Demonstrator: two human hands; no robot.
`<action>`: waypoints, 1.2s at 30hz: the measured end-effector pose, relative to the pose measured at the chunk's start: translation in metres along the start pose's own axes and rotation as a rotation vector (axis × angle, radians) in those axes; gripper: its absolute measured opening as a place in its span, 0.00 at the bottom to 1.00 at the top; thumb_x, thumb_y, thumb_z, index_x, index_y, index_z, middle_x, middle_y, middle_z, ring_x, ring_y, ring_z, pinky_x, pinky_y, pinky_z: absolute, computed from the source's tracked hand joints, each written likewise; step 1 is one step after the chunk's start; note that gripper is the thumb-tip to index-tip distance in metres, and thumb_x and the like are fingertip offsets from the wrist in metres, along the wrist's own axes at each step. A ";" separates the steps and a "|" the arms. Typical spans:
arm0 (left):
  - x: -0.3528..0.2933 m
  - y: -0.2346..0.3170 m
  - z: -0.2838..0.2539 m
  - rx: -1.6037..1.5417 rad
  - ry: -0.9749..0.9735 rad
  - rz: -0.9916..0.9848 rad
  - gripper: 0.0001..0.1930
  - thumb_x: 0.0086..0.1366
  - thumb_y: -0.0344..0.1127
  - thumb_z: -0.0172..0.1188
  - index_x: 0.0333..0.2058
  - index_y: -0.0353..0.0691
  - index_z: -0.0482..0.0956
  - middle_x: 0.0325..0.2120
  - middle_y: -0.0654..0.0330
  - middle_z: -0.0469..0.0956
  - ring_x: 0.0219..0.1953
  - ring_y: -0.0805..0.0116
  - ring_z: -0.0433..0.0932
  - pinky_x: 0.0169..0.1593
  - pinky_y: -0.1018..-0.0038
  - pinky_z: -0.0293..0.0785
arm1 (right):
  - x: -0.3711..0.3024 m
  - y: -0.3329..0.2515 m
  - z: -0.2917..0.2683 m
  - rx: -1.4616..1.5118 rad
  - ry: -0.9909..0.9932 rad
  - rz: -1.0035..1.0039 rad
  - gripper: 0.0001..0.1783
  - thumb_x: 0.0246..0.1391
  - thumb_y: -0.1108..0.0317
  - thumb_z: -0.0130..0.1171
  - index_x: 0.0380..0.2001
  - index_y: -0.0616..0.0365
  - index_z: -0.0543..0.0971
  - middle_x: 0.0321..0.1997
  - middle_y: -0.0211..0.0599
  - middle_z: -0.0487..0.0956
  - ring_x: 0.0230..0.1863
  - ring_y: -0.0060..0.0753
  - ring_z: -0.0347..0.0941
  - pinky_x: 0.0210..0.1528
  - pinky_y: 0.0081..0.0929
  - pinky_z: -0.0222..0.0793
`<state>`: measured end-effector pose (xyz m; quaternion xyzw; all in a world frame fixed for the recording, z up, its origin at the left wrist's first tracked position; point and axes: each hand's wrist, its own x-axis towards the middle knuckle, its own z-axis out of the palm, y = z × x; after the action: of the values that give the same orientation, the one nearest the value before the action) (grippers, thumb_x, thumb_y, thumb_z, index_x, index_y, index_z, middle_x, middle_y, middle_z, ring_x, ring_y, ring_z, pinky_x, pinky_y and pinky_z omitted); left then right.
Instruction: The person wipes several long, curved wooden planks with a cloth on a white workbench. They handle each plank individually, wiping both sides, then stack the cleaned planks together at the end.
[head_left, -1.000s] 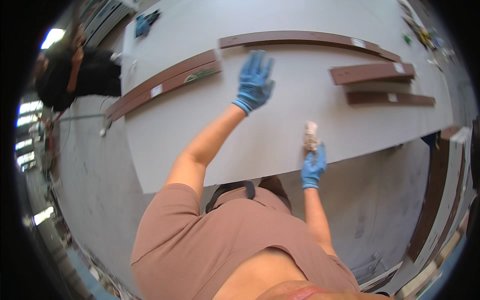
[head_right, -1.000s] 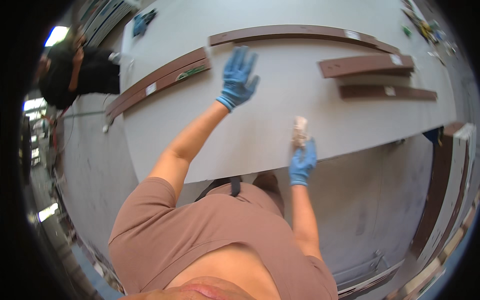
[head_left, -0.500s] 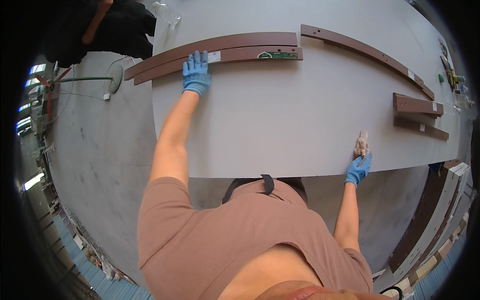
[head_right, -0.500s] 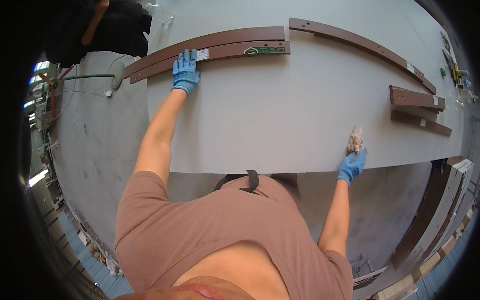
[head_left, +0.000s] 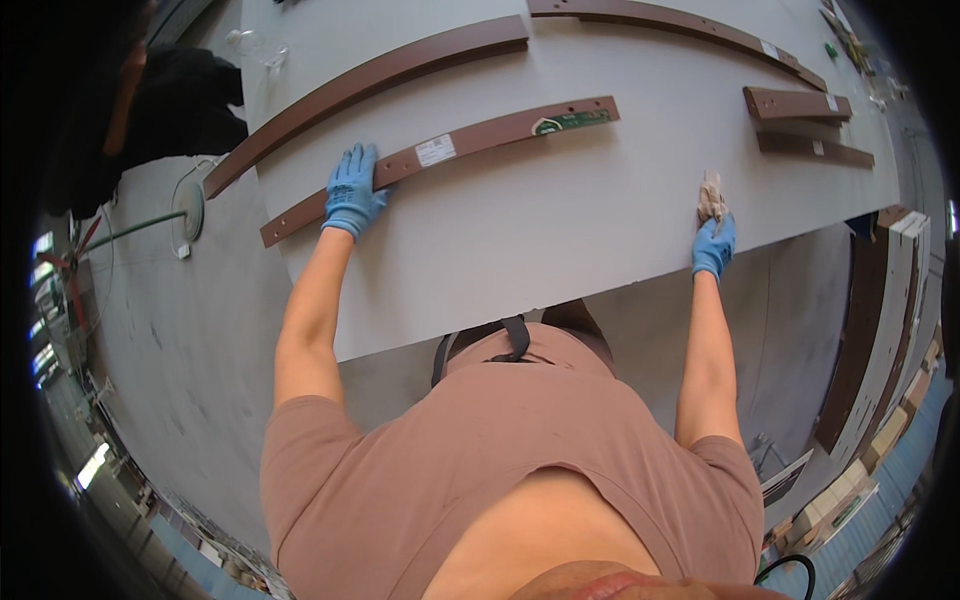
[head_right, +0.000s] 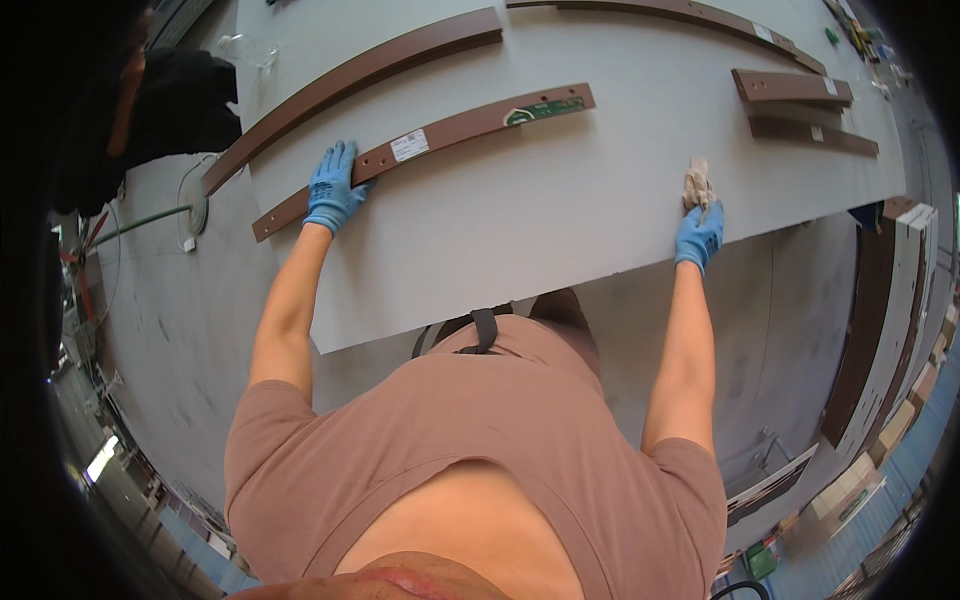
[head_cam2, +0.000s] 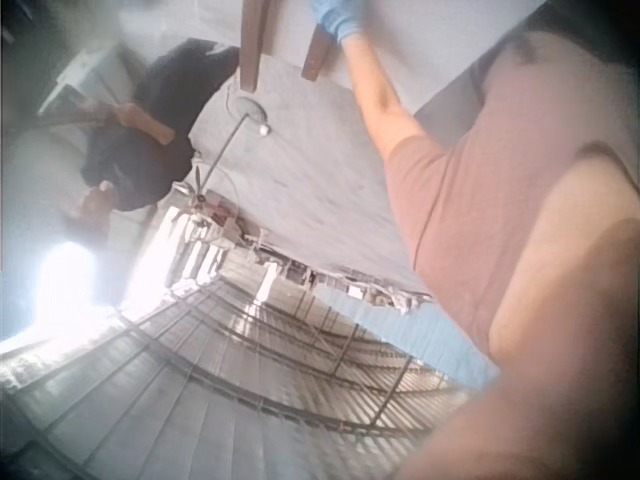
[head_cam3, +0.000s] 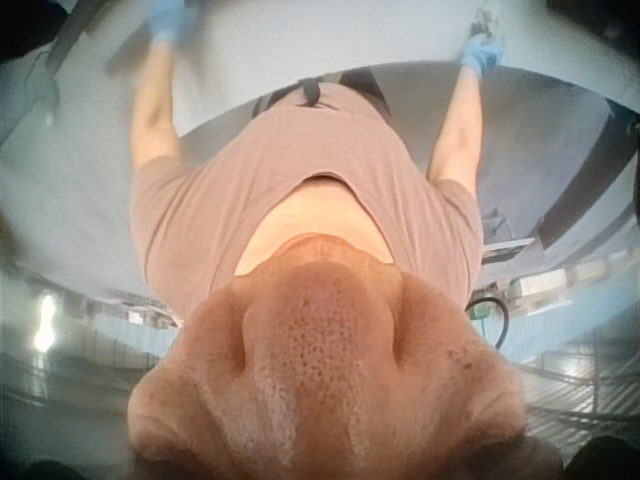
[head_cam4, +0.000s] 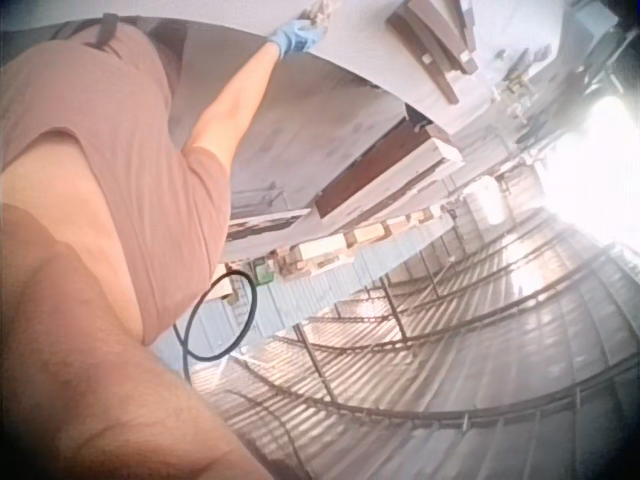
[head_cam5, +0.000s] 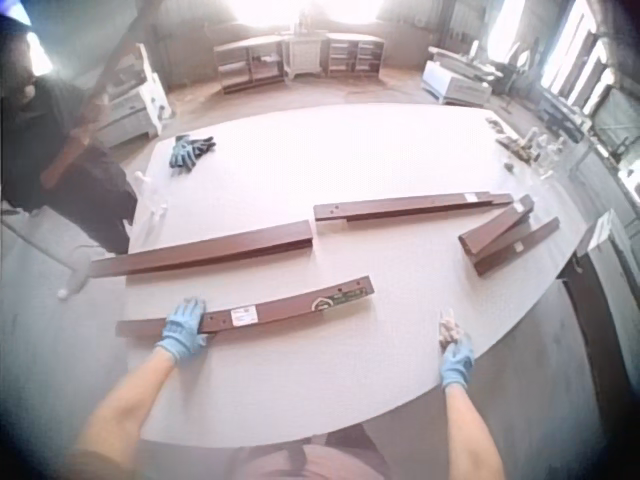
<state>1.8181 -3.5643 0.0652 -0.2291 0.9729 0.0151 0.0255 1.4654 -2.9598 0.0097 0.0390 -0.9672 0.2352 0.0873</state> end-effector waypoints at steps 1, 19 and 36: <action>-0.001 -0.001 0.002 -0.014 0.057 0.060 0.46 0.55 0.48 0.76 0.70 0.39 0.66 0.66 0.40 0.71 0.67 0.40 0.71 0.70 0.52 0.68 | 0.001 0.000 -0.002 0.045 0.004 -0.006 0.22 0.66 0.64 0.55 0.59 0.64 0.79 0.61 0.57 0.81 0.62 0.58 0.77 0.67 0.41 0.71; -0.050 0.305 -0.046 -0.355 -0.205 0.338 0.29 0.59 0.47 0.75 0.52 0.35 0.77 0.35 0.47 0.82 0.38 0.45 0.82 0.43 0.52 0.79 | -0.117 -0.161 -0.083 0.282 -0.325 -0.817 0.29 0.59 0.67 0.60 0.63 0.62 0.75 0.70 0.54 0.73 0.70 0.54 0.70 0.74 0.56 0.61; -0.073 0.334 -0.041 -0.302 -0.308 0.218 0.30 0.60 0.48 0.75 0.55 0.38 0.77 0.40 0.46 0.83 0.43 0.45 0.83 0.47 0.54 0.80 | -0.053 -0.072 -0.054 0.197 0.015 -0.634 0.23 0.49 0.77 0.59 0.51 0.57 0.82 0.65 0.52 0.78 0.71 0.51 0.71 0.75 0.49 0.62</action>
<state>1.7326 -3.2345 0.1160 -0.1187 0.9633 0.1978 0.1374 1.5340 -2.9967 0.0789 0.3443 -0.8789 0.2893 0.1593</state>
